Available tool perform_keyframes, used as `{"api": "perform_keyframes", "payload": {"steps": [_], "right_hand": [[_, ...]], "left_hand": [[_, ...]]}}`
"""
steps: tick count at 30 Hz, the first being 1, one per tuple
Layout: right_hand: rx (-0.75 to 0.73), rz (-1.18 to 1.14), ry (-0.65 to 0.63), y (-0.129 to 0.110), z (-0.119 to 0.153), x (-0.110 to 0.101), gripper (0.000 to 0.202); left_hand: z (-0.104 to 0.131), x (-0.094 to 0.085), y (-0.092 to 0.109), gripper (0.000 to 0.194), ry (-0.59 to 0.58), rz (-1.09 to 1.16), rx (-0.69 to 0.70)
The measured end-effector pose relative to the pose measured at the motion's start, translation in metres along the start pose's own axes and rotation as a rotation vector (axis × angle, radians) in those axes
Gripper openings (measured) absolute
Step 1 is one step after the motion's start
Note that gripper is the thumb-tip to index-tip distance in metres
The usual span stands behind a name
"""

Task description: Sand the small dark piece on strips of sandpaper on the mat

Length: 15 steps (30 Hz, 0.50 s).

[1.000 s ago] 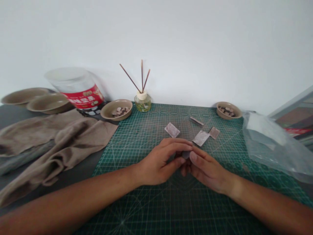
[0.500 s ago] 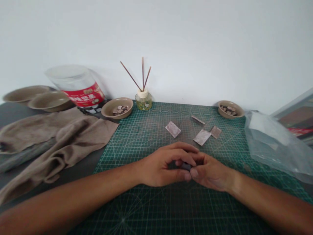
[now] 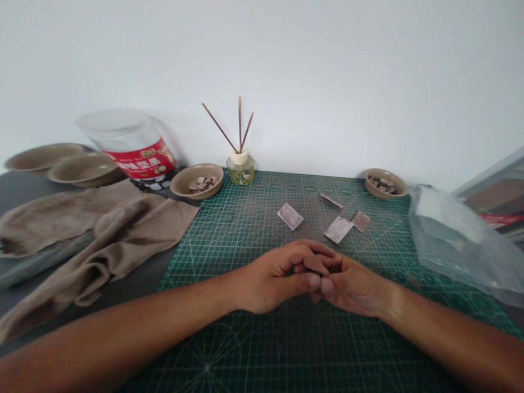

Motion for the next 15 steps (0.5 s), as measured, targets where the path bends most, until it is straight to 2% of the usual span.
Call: {"api": "perform_keyframes", "payload": {"steps": [7, 11, 15], "right_hand": [[-0.013, 0.043, -0.002, 0.0018, -0.0005, -0.0023, 0.032], [-0.004, 0.063, 0.022, 0.0034, -0.0022, -0.0013, 0.035], [0.005, 0.067, 0.009, 0.0054, -0.0028, -0.0016, 0.027]], "left_hand": [[-0.0012, 0.0021, 0.0052, 0.024, 0.053, -0.172, -0.013], [-0.0018, 0.0005, 0.0064, 0.022, 0.102, -0.344, -0.069], [-0.0021, -0.0021, 0.0051, 0.028, 0.123, -0.429, -0.091]]}}
Point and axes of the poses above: each hand's wrist, its own z-axis away from the middle knuckle, its own x-axis out of the palm, y = z × x, the point moved 3 cm from there along -z, towards the middle knuckle, and after that the axes turned 14 degrees about -y, right-handed, at the moved point
